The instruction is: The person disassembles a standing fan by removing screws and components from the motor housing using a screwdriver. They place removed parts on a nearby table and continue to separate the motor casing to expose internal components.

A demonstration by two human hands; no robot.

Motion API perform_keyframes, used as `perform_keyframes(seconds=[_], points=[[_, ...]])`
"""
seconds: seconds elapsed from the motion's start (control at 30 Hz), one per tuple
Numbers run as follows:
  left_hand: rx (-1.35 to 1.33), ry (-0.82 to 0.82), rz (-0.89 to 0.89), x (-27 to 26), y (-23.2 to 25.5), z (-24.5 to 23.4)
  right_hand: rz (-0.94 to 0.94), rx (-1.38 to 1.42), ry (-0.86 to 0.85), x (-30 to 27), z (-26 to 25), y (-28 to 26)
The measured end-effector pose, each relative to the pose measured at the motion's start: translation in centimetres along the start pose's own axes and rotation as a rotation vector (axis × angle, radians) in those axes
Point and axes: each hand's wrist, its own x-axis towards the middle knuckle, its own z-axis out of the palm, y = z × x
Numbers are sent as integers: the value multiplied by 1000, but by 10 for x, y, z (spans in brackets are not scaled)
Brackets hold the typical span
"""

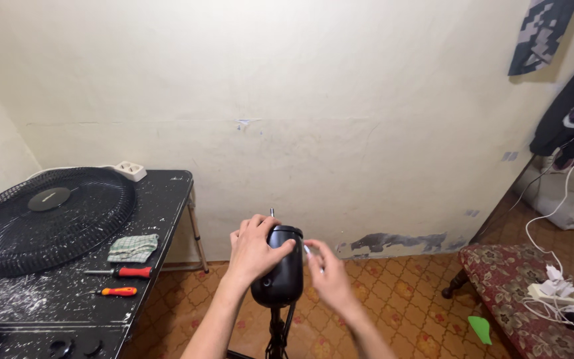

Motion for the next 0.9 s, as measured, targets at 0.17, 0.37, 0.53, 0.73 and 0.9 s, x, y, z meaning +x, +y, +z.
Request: perform_keyframes(seconds=[0.17, 0.37, 0.53, 0.73, 0.9], points=[[-116, -124, -118, 15, 1, -5, -136, 176, 175, -7, 30, 16], [-127, -171, -217, 20, 1, 8, -109, 163, 222, 6, 24, 16], [-166, -51, -186, 16, -1, 18, -132, 186, 296, 2, 34, 4], [-159, -54, -159, 11, -7, 14, -88, -10, 70, 20, -1, -17], [-143, -102, -112, 1, -8, 5, 31, -126, -345, 50, -47, -34]])
